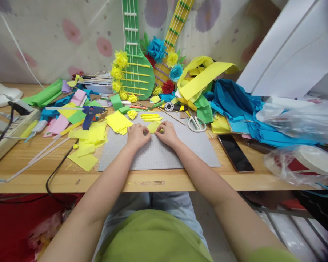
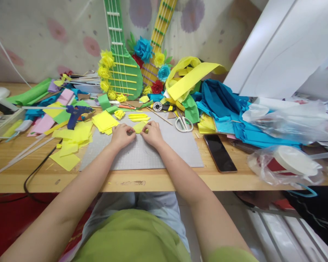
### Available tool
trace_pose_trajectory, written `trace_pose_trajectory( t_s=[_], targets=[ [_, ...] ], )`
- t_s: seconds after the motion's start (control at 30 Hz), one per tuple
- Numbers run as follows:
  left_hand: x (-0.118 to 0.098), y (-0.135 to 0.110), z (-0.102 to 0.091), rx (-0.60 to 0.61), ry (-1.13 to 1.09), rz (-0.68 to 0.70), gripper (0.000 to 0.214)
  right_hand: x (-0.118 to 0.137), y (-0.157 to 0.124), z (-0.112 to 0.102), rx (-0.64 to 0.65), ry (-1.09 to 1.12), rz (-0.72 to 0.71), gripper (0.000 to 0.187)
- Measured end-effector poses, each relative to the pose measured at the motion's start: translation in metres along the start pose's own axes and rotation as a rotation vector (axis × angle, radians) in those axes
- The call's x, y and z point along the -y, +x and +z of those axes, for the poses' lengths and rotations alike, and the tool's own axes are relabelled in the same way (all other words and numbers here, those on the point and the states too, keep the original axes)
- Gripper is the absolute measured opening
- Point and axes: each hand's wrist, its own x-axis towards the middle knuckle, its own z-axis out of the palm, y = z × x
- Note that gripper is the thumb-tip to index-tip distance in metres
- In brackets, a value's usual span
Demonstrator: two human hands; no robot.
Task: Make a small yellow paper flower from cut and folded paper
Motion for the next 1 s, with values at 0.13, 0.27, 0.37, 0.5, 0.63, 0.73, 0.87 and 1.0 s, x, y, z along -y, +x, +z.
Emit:
trace_pose_trajectory(
  t_s=[0.13, 0.27, 0.37, 0.5, 0.63, 0.73, 0.87, 1.0],
  targets=[
    [-0.001, 0.001, 0.004, -0.02, 0.01, -0.032, 0.025, 0.001, -0.001, 0.002, -0.029, 0.004, 0.024, 0.013],
    [-0.003, 0.002, 0.007, -0.034, 0.02, -0.06, 0.024, 0.003, -0.001, 0.004, -0.065, -0.017, 0.084, 0.014],
    [-0.006, 0.002, 0.007, -0.032, 0.02, -0.094, 0.024, 0.005, -0.001, 0.004, -0.069, -0.035, 0.101, 0.013],
    [-0.008, 0.002, 0.006, -0.027, 0.016, -0.133, 0.025, 0.007, -0.001, 0.004, -0.085, -0.048, 0.105, 0.014],
    [-0.009, 0.003, 0.008, -0.039, 0.011, -0.117, 0.021, 0.007, -0.002, 0.004, -0.1, -0.048, 0.106, 0.016],
    [-0.009, 0.003, 0.008, -0.049, 0.011, -0.115, 0.02, 0.006, -0.002, 0.004, -0.105, -0.048, 0.101, 0.017],
    [-0.009, 0.003, 0.008, -0.038, -0.001, -0.119, 0.018, 0.007, -0.002, 0.004, -0.1, -0.068, 0.101, 0.017],
    [-0.011, 0.004, 0.009, -0.027, -0.027, -0.078, 0.013, 0.009, -0.004, 0.003, -0.096, -0.132, 0.056, 0.011]
  ],
)
